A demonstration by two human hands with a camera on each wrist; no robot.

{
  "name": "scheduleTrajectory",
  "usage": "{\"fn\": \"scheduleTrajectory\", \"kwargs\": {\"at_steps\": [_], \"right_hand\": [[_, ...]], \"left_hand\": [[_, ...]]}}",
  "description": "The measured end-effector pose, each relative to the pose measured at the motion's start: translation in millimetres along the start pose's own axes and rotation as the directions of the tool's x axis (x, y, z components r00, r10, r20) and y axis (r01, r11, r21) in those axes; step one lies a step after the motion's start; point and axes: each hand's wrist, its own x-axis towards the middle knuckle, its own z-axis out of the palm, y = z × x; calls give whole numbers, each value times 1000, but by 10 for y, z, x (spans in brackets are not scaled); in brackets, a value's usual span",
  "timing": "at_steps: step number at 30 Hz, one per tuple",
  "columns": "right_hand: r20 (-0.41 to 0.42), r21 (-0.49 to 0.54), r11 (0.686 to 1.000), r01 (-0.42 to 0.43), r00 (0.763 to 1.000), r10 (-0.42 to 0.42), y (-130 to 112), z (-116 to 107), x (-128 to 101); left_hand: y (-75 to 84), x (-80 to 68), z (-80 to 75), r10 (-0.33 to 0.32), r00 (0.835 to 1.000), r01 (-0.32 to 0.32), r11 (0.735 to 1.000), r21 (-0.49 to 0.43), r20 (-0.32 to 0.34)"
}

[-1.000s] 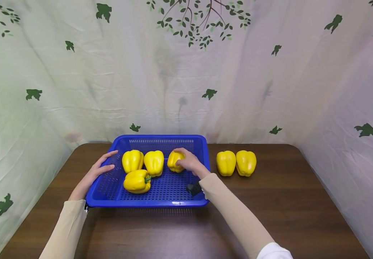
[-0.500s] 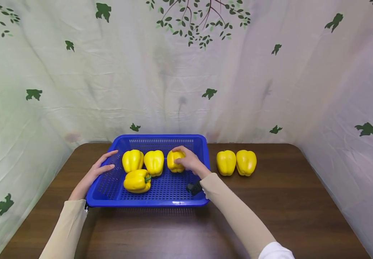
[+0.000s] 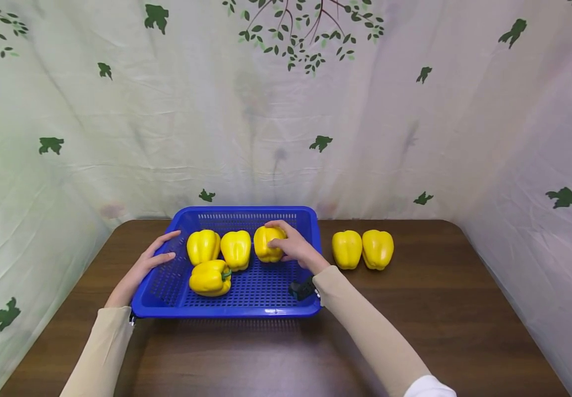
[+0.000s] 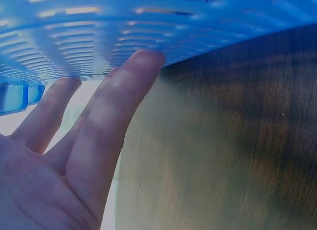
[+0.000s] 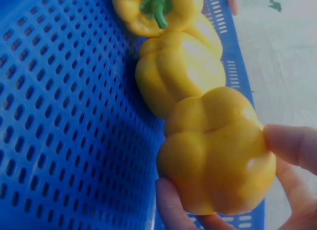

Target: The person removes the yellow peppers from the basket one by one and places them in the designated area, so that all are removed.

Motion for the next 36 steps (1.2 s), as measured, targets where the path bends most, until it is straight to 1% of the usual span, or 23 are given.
{"fn": "scheduleTrajectory", "kwargs": {"at_steps": [7,14,21,28,36], "right_hand": [[1,37,999,18,1000,-18,-7,0,-21],[-5,54,998,41,999,-41,-49,-29,-81],[-9,49,996,69,998,-68,-85,-108,-162],[11,54,993,104,994,-105,-91,-199,-210],[14,54,993,108,994,-109,-134,-277,-283]], "left_hand": [[10,-3,-7,21,1000,-20,998,-59,21],[18,-3,0,18,1000,-17,999,-35,14],[16,-8,-2,21,1000,-20,999,-27,15],[13,-3,-7,15,1000,-15,1000,-14,12],[17,-3,3,8,1000,-8,1000,1,5]]}}
